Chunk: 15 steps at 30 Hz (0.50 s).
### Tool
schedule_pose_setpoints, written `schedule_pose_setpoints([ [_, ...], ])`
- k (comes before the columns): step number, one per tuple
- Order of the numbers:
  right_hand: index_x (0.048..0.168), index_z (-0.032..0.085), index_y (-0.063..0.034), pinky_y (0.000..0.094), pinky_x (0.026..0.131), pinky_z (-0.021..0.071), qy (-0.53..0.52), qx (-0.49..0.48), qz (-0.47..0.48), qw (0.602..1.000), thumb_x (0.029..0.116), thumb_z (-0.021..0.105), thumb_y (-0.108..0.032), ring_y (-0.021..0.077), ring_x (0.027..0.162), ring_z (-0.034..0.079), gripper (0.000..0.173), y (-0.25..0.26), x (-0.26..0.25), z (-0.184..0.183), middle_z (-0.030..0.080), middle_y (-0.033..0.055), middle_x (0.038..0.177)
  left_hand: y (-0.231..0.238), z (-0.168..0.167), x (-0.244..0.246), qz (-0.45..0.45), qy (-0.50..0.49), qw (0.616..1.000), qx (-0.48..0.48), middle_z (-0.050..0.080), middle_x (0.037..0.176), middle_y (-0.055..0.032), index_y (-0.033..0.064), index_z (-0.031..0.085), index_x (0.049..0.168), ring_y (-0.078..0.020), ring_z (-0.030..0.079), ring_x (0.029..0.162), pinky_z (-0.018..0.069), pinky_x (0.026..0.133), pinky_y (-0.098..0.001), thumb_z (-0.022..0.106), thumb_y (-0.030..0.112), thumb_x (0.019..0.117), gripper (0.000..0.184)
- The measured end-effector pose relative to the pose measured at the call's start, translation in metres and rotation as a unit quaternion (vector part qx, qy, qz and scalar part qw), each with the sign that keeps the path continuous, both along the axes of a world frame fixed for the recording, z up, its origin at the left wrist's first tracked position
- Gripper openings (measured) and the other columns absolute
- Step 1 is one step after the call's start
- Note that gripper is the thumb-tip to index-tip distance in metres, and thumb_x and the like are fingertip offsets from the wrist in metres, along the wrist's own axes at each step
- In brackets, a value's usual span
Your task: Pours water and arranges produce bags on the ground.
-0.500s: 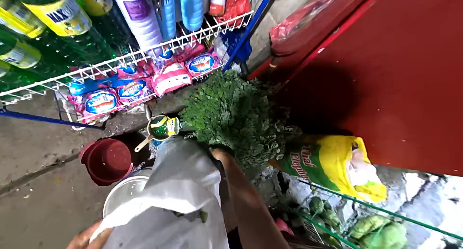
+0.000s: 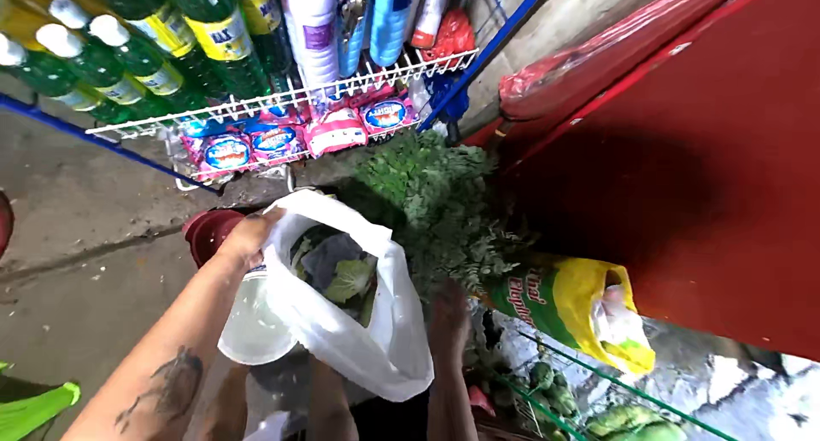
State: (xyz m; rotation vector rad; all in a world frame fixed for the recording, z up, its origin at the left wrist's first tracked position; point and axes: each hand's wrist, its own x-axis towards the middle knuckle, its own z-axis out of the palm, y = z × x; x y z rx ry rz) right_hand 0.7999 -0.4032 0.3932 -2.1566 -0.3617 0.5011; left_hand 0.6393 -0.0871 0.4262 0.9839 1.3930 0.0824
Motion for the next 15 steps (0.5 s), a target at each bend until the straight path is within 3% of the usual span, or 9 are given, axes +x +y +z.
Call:
schedule_pose_setpoints([
  [2, 0.126, 0.064, 0.0101, 0.0551, 0.108, 0.0455, -0.126, -0.012, 0.048, 0.991, 0.0959, 0.064, -0.023, 0.0432, 0.125, 0.056, 0.045, 0.007, -0.025, 0.042, 0.061, 0.0303, 0.131, 0.0, 0.0, -0.014, -0.093, 0.008, 0.995, 0.038, 0.069, 0.105, -0.0118, 0.0064, 0.057, 0.134, -0.0182, 0.068, 0.089, 0.0578, 0.081, -0.0388, 0.056, 0.03, 0.1055, 0.037],
  [3, 0.124, 0.066, 0.0077, 0.0608, 0.106, 0.0443, -0.162, -0.04, 0.075, 0.983, 0.0926, 0.067, -0.031, 0.0469, 0.125, 0.056, 0.05, 0.013, -0.038, 0.062, 0.061, 0.0302, 0.131, 0.002, 0.004, -0.02, -0.164, 0.038, 0.982, 0.089, 0.068, 0.115, -0.0144, 0.0087, 0.053, 0.141, -0.0225, 0.067, 0.098, 0.0563, 0.087, -0.0437, 0.064, 0.027, 0.1016, 0.045],
  [4, 0.126, 0.067, 0.0037, 0.0658, 0.104, 0.0428, -0.187, -0.08, 0.091, 0.975, 0.0893, 0.069, -0.04, 0.0498, 0.125, 0.054, 0.057, 0.016, -0.05, 0.079, 0.06, 0.0296, 0.134, 0.004, 0.009, -0.025, -0.232, 0.081, 0.958, 0.151, 0.063, 0.13, -0.0195, 0.0116, 0.046, 0.149, -0.0328, 0.065, 0.113, 0.0531, 0.096, -0.0548, 0.073, 0.029, 0.0961, 0.062],
  [6, 0.136, 0.062, 0.0011, 0.0728, 0.104, 0.0395, -0.189, -0.169, 0.083, 0.964, 0.0856, 0.073, -0.051, 0.0552, 0.129, 0.05, 0.073, 0.012, -0.067, 0.101, 0.053, 0.0316, 0.142, 0.0, 0.024, -0.035, -0.306, 0.141, 0.899, 0.279, 0.043, 0.151, -0.0263, 0.0181, 0.034, 0.16, -0.049, 0.049, 0.131, 0.044, 0.102, -0.0698, 0.081, 0.04, 0.087, 0.089],
  [8, 0.153, 0.043, 0.0013, 0.0743, 0.111, 0.0331, -0.088, -0.262, 0.045, 0.96, 0.0871, 0.074, -0.054, 0.0575, 0.14, 0.04, 0.092, -0.001, -0.077, 0.116, 0.04, 0.0345, 0.154, -0.015, 0.036, -0.047, -0.311, 0.155, 0.873, 0.343, 0.031, 0.161, -0.0232, 0.0228, 0.032, 0.161, -0.0501, 0.039, 0.14, 0.0401, 0.105, -0.07, 0.077, 0.054, 0.086, 0.092],
  [10, 0.16, 0.031, 0.0009, 0.0711, 0.111, 0.0366, 0.037, -0.326, 0.01, 0.944, 0.0923, 0.067, -0.059, 0.0543, 0.138, 0.044, 0.097, -0.013, -0.088, 0.116, 0.042, 0.0355, 0.152, -0.025, 0.038, -0.056, -0.287, 0.159, 0.897, 0.297, 0.021, 0.166, -0.0241, 0.0201, 0.024, 0.164, -0.0494, 0.033, 0.145, 0.0363, 0.112, -0.0661, 0.068, 0.065, 0.088, 0.098],
  [12, 0.156, 0.038, -0.0002, 0.0665, 0.103, 0.0473, 0.146, -0.317, -0.013, 0.937, 0.097, 0.059, -0.062, 0.0469, 0.124, 0.061, 0.088, -0.018, -0.1, 0.094, 0.058, 0.032, 0.139, -0.029, 0.02, -0.058, -0.244, 0.136, 0.94, 0.197, 0.021, 0.165, -0.0264, 0.0149, 0.018, 0.165, -0.0471, 0.032, 0.147, 0.0336, 0.116, -0.0622, 0.063, 0.066, 0.0905, 0.101],
  [13, 0.149, 0.047, 0.0004, 0.0632, 0.095, 0.0531, 0.188, -0.272, -0.034, 0.943, 0.0988, 0.059, -0.059, 0.0427, 0.111, 0.067, 0.078, -0.016, -0.105, 0.078, 0.065, 0.0297, 0.126, -0.032, 0.007, -0.057, -0.212, 0.105, 0.959, 0.154, 0.029, 0.162, -0.0263, 0.0124, 0.022, 0.163, -0.0436, 0.037, 0.145, 0.0345, 0.117, -0.0595, 0.062, 0.062, 0.094, 0.094],
  [15, 0.137, 0.056, 0.0042, 0.0545, 0.091, 0.0559, 0.251, -0.13, -0.127, 0.951, 0.1009, 0.066, -0.039, 0.0337, 0.102, 0.07, 0.057, -0.001, -0.114, 0.054, 0.07, 0.0248, 0.114, -0.044, -0.017, -0.05, -0.118, 0.025, 0.989, 0.085, 0.052, 0.146, -0.024, 0.0064, 0.042, 0.153, -0.0344, 0.052, 0.136, 0.0408, 0.114, -0.0532, 0.054, 0.049, 0.1038, 0.066],
])
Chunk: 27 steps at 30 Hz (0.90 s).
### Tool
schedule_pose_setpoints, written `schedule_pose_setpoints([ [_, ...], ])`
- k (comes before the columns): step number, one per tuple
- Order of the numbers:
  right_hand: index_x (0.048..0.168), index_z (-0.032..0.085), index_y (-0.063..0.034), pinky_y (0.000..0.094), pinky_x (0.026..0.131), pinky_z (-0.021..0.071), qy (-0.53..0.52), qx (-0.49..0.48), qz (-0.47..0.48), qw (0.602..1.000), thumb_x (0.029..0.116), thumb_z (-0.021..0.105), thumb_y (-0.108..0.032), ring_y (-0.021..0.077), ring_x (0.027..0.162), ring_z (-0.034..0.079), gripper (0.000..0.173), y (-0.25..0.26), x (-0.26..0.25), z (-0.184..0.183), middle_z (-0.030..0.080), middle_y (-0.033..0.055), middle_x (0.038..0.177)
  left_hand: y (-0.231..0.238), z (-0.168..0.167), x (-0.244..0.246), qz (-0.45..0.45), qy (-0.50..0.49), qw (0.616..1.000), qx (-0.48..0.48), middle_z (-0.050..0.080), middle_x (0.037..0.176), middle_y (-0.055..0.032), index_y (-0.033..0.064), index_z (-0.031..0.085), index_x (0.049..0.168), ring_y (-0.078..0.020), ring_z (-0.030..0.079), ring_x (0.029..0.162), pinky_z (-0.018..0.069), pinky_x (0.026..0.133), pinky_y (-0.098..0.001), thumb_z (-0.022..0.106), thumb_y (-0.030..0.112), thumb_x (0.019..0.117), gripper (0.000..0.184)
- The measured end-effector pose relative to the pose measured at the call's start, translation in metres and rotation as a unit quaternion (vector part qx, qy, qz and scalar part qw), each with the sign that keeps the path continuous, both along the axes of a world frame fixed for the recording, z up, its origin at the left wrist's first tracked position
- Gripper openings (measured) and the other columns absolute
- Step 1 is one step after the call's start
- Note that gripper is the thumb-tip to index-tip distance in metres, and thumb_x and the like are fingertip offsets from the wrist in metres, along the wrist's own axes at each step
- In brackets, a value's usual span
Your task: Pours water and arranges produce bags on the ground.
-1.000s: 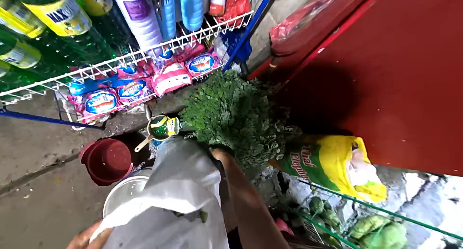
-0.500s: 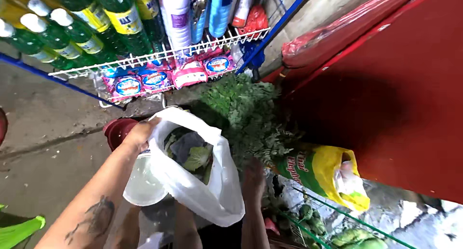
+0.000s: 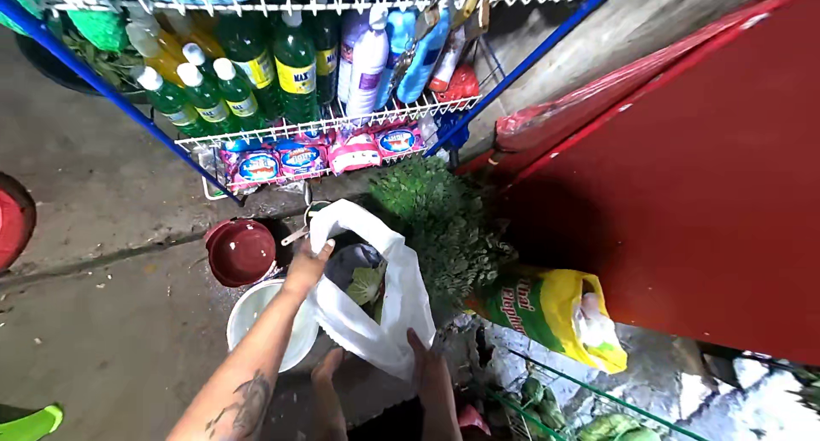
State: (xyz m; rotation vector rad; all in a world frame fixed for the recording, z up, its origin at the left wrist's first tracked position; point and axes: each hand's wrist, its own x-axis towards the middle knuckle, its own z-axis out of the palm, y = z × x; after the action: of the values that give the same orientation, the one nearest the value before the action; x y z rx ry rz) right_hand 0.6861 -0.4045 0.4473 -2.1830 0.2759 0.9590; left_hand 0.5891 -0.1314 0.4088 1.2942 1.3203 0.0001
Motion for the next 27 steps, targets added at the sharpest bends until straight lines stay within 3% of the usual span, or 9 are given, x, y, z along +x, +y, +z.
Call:
schedule_pose_setpoints([
  [3, 0.128, 0.055, -0.003, 0.038, 0.079, 0.0625, 0.018, 0.296, -0.271, 0.916, 0.1071, 0.05, -0.022, 0.0162, 0.091, 0.071, 0.029, 0.013, -0.002, -0.036, 0.07, 0.0082, 0.104, -0.007, -0.018, 0.001, 0.205, -0.099, 0.958, -0.175, 0.064, 0.125, -0.02, 0.0023, 0.052, 0.141, -0.0285, 0.064, 0.113, 0.0539, 0.094, -0.0488, 0.041, 0.045, 0.1096, 0.054],
  [6, 0.128, 0.055, -0.0167, 0.0416, 0.082, 0.0636, 0.041, 0.484, -0.371, 0.792, 0.1088, 0.041, -0.043, 0.0153, 0.098, 0.072, 0.035, -0.003, 0.007, -0.084, 0.072, 0.002, 0.108, 0.013, -0.046, -0.03, 0.311, -0.197, 0.873, -0.319, 0.069, 0.108, -0.0137, 0.008, 0.053, 0.131, -0.0247, 0.07, 0.094, 0.0588, 0.078, -0.0446, 0.036, 0.044, 0.1092, 0.045],
  [11, 0.114, 0.058, -0.0162, 0.0365, 0.071, 0.0637, 0.06, 0.483, -0.413, 0.77, 0.11, 0.028, -0.044, 0.0142, 0.086, 0.074, 0.041, -0.017, -0.003, -0.133, 0.073, 0.0014, 0.095, 0.023, -0.069, -0.045, 0.331, -0.2, 0.861, -0.329, 0.068, 0.094, -0.0106, 0.0092, 0.055, 0.113, -0.0226, 0.069, 0.082, 0.0581, 0.072, -0.0422, 0.028, 0.039, 0.1089, 0.041],
  [15, 0.13, 0.048, -0.0121, 0.0473, 0.079, 0.0575, 0.087, 0.368, -0.472, 0.797, 0.1066, 0.027, -0.047, 0.022, 0.098, 0.066, 0.047, -0.027, -0.019, -0.174, 0.063, 0.0091, 0.11, 0.007, -0.097, -0.045, 0.323, -0.223, 0.851, -0.349, 0.068, 0.104, -0.0103, 0.0121, 0.056, 0.12, -0.0238, 0.067, 0.093, 0.0562, 0.078, -0.0473, 0.022, 0.045, 0.107, 0.049],
  [18, 0.141, 0.044, -0.0052, 0.0431, 0.082, 0.0531, -0.016, 0.217, -0.391, 0.894, 0.1088, 0.037, -0.029, 0.0228, 0.103, 0.06, 0.041, -0.038, -0.018, -0.148, 0.058, 0.0144, 0.122, 0.015, -0.082, -0.041, 0.291, -0.147, 0.912, -0.25, 0.067, 0.117, -0.0147, 0.0096, 0.051, 0.135, -0.0274, 0.067, 0.103, 0.057, 0.084, -0.0496, 0.028, 0.045, 0.1107, 0.049],
  [21, 0.154, 0.024, 0.0111, 0.0416, 0.115, 0.0405, -0.281, 0.135, -0.214, 0.926, 0.1012, 0.051, -0.006, 0.0336, 0.14, 0.044, 0.062, -0.058, -0.007, -0.103, 0.036, 0.0321, 0.156, 0.026, -0.054, -0.052, 0.124, -0.045, 0.99, 0.058, 0.049, 0.147, -0.0243, -0.0026, 0.04, 0.15, -0.0313, 0.05, 0.135, 0.0435, 0.111, -0.046, 0.043, 0.024, 0.1092, 0.049],
  [24, 0.139, 0.048, 0.0162, 0.0534, 0.114, 0.0405, -0.394, 0.045, 0.02, 0.918, 0.0959, 0.064, -0.02, 0.046, 0.135, 0.048, 0.058, -0.042, 0.016, -0.078, 0.049, 0.0371, 0.142, 0.029, -0.037, -0.044, -0.103, -0.019, 0.921, 0.376, 0.047, 0.15, -0.0276, 0.0003, 0.057, 0.14, -0.0438, 0.042, 0.142, 0.0324, 0.118, -0.0596, 0.054, 0.029, 0.0989, 0.05],
  [25, 0.143, 0.05, 0.0109, 0.062, 0.115, 0.0364, -0.349, -0.015, 0.091, 0.932, 0.0934, 0.071, -0.032, 0.0501, 0.137, 0.046, 0.069, -0.025, 0.023, -0.069, 0.049, 0.0351, 0.146, 0.028, -0.035, -0.031, -0.19, -0.011, 0.897, 0.399, 0.044, 0.155, -0.0233, 0.0097, 0.059, 0.142, -0.0425, 0.038, 0.146, 0.0293, 0.119, -0.0613, 0.058, 0.037, 0.0993, 0.051],
  [27, 0.159, 0.032, -0.0006, 0.0694, 0.116, 0.0306, -0.214, -0.133, 0.199, 0.947, 0.0886, 0.076, -0.048, 0.0499, 0.145, 0.038, 0.096, 0.01, 0.036, -0.072, 0.037, 0.0288, 0.159, 0.027, -0.033, 0.001, -0.366, 0.055, 0.859, 0.353, 0.031, 0.165, -0.0157, 0.025, 0.052, 0.15, -0.0398, 0.023, 0.154, 0.017, 0.122, -0.0654, 0.055, 0.049, 0.1021, 0.054],
])
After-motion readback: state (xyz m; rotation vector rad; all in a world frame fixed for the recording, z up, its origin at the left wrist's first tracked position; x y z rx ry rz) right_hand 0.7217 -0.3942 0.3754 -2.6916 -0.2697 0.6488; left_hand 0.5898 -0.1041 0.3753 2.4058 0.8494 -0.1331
